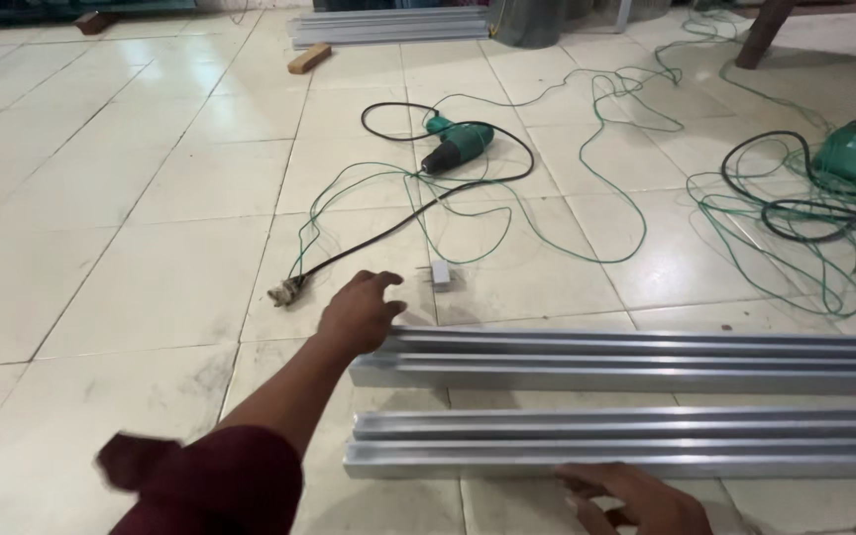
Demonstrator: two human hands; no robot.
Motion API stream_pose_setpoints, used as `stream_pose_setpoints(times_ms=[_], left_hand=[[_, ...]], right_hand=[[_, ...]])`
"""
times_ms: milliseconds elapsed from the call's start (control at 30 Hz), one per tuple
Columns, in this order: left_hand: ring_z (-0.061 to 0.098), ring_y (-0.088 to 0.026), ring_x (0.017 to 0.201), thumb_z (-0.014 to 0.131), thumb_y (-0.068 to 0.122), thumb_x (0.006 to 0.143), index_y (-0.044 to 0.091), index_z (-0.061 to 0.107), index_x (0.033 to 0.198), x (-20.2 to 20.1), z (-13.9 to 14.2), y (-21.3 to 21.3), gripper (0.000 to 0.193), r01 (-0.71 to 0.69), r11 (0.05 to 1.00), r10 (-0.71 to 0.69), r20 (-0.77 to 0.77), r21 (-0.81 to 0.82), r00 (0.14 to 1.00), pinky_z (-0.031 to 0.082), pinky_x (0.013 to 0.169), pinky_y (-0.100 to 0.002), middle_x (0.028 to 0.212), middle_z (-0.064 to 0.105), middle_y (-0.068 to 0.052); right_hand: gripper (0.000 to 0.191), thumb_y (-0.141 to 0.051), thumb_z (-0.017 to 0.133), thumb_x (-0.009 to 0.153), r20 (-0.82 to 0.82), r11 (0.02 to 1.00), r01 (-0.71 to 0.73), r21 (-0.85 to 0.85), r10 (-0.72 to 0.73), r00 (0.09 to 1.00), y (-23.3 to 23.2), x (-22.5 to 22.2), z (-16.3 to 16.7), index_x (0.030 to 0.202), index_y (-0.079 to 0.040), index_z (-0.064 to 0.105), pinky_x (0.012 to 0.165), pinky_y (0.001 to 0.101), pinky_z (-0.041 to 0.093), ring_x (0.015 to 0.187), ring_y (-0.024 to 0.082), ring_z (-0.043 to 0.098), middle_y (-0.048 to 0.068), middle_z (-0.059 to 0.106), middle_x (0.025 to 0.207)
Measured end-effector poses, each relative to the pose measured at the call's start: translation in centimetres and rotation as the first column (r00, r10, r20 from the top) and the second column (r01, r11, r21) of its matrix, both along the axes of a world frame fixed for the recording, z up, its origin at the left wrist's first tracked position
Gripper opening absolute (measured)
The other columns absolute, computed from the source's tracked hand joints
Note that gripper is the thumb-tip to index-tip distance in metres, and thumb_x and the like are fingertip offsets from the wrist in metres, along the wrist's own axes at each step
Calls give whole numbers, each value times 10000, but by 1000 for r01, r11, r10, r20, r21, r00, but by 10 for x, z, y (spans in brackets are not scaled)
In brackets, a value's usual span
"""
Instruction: The person sits on the floor fitting a metal bracket onto aluminum extrusion profiles, hammering the bracket to seat it and sliding it along the channel. They insert small pins or screws into the bracket by hand, reposition the profiles, and align the bars together at the end.
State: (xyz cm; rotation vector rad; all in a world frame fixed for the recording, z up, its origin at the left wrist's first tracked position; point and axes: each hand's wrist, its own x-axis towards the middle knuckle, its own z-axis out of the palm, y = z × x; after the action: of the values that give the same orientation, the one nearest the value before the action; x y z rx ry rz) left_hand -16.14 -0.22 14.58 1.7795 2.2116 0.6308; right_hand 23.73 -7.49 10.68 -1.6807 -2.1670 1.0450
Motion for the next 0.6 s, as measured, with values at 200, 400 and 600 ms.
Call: stream_pose_setpoints(times_ms=[200, 400, 600], left_hand=[[527, -334, 1322, 719, 396, 913, 227, 511, 1452, 45, -4, 55, 602, -99, 985, 108, 51, -143, 993, 477, 1062, -455, 1468, 497, -108], [453, -324, 1360, 625, 199, 934, 201, 438, 1488, 59, -44, 109, 585, -52, 997, 42, -164, -55, 986, 467, 1012, -528, 1527, 426, -80], [532, -312, 1309, 571, 174, 994, 105, 524, 1369, 54, -50, 127, 384, -56, 995, 30, -302, -81, 953, 495, 1013, -521, 1368, 556, -137]], right_hand=[[485, -414, 596, 1030, 110, 842, -325, -432, 407, 907, 70, 7, -53, 1475, -241, 512, 1170, 347, 439, 1330, 135, 644, 38, 638, 1412], [477, -403, 536, 1015, 264, 853, -230, -469, 384, 885, 61, 2, -50, 1479, -293, 530, 1215, 347, 421, 1350, 114, 613, 6, 618, 1448], [463, -431, 652, 975, 105, 946, -238, -221, 266, 958, 33, 0, -6, 1408, -268, 641, 1076, 343, 519, 1253, 128, 696, 20, 702, 1329]])
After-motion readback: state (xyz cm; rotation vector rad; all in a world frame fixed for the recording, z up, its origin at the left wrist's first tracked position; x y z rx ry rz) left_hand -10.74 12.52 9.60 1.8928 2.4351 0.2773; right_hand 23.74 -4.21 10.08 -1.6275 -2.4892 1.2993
